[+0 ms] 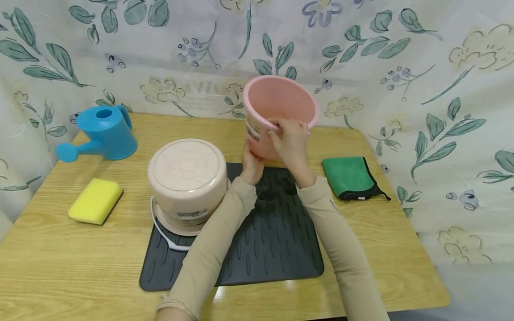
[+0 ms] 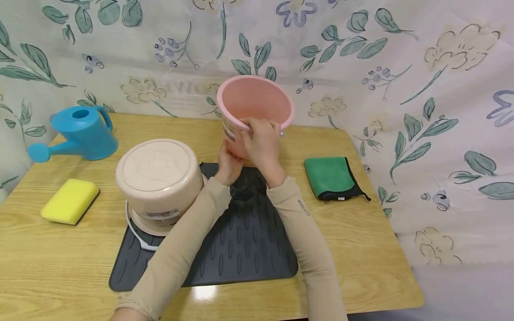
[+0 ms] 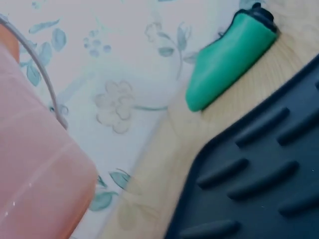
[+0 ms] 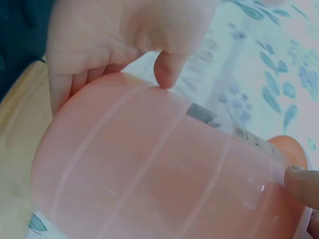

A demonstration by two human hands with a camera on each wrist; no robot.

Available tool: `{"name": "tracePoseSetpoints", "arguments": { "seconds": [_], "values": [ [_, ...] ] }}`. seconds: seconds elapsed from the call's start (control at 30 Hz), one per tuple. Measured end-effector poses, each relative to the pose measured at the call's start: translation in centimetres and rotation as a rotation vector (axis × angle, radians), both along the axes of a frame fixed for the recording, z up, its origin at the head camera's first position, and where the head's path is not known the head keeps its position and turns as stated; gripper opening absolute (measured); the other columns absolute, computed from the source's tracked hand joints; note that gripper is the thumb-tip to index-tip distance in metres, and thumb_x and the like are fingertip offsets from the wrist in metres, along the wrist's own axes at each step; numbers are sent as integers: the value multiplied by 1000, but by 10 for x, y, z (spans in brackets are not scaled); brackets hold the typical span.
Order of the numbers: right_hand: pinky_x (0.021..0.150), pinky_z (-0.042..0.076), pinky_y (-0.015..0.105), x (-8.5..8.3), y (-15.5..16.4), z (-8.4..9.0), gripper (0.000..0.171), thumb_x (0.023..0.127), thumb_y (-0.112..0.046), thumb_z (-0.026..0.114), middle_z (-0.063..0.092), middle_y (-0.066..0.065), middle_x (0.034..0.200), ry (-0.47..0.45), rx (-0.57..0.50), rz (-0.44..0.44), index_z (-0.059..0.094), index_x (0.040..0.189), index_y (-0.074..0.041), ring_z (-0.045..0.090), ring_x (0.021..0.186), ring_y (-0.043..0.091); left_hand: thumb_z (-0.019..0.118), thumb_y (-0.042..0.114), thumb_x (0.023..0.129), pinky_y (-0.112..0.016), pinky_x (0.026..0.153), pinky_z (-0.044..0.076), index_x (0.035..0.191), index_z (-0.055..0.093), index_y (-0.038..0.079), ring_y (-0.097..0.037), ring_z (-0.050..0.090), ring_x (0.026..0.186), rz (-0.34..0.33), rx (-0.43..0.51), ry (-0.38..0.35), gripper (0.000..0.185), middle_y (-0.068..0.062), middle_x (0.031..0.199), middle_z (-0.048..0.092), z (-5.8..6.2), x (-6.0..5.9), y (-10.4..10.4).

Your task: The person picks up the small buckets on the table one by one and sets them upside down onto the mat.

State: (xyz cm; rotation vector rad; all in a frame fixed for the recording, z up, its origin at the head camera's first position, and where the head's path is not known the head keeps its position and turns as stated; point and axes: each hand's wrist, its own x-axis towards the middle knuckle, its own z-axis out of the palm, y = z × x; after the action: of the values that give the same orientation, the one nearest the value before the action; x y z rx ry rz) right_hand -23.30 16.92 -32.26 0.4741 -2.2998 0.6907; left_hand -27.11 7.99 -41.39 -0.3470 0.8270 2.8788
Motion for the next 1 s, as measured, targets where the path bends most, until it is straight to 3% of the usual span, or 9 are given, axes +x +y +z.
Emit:
{"name": "tracePoseSetpoints", "arguments": {
  "seconds": [0.07, 0.17, 0.3, 0.5, 0.63, 0.67, 0.8, 0.9, 1.0],
  "values": [
    [88, 33, 43, 5, 2, 5, 18, 83, -9, 67, 69, 7, 96, -1, -68, -1, 69, 101, -7, 61, 90, 23, 30, 31, 101, -30, 99, 37, 137, 39, 12, -16, 42, 122, 36, 0, 47, 42, -2, 135, 43, 6, 3, -1],
    [90, 38, 39, 8, 8, 10, 23, 84, -9, 64, 67, 10, 102, -27, -190, 4, 66, 106, -3, 60, 96, 23, 31, 24, 100, -28, 100, 35, 138, 36, 8, -15, 41, 122, 97, -86, 123, 41, -4, 136, 42, 16, 8, -2],
    [92, 43, 37, 12, 18, 12, 38, 88, -14, 60, 58, 15, 119, -132, -323, -2, 54, 123, 0, 54, 109, 24, 34, 22, 98, -28, 103, 32, 142, 31, 10, -15, 37, 124, 150, -351, 207, 46, -4, 140, 37, 30, 17, -5],
    [97, 40, 40, 24, 33, 12, 56, 90, -18, 54, 40, 7, 139, -335, -584, -30, 32, 141, -12, 43, 120, 20, 38, 23, 94, -30, 106, 27, 146, 21, 12, -13, 32, 128, 185, -774, 337, 56, -3, 146, 29, 49, 34, -8],
    [99, 36, 35, 32, 47, 10, 56, 93, -17, 50, 34, 5, 142, -377, -792, 38, 27, 143, -13, 37, 123, 18, 43, 23, 90, -32, 107, 27, 148, 14, 14, -11, 27, 132, 228, -1031, 547, 65, -2, 150, 22, 61, 45, -9],
    [92, 40, 32, 35, 51, 9, 54, 94, -17, 49, 33, 5, 142, -389, -852, 61, 26, 143, -14, 36, 123, 18, 44, 25, 90, -31, 108, 25, 148, 12, 14, -10, 24, 134, 235, -1102, 608, 68, -1, 152, 19, 64, 47, -10],
    [95, 38, 25, 44, 65, 6, 52, 96, -15, 46, 29, 2, 145, -402, -1063, 176, 25, 144, -13, 32, 128, 15, 47, 30, 90, -29, 113, 12, 147, 9, 6, -10, 7, 139, 257, -1343, 869, 73, -6, 154, 9, 77, 56, -11],
    [105, 30, 28, 49, 70, 2, 51, 97, -13, 43, 28, 4, 146, -404, -1154, 263, 24, 144, -9, 30, 131, 15, 50, 29, 89, -26, 113, 6, 146, 12, 0, -11, 3, 140, 252, -1488, 1001, 74, -11, 153, 10, 88, 64, -12],
    [107, 29, 33, 54, 73, -3, 49, 98, -14, 41, 28, 5, 145, -416, -1221, 353, 24, 144, -8, 32, 130, 17, 53, 27, 88, -27, 113, 5, 144, 15, -3, -14, 3, 140, 252, -1621, 1119, 74, -15, 152, 14, 100, 73, -12]
  ]
}}
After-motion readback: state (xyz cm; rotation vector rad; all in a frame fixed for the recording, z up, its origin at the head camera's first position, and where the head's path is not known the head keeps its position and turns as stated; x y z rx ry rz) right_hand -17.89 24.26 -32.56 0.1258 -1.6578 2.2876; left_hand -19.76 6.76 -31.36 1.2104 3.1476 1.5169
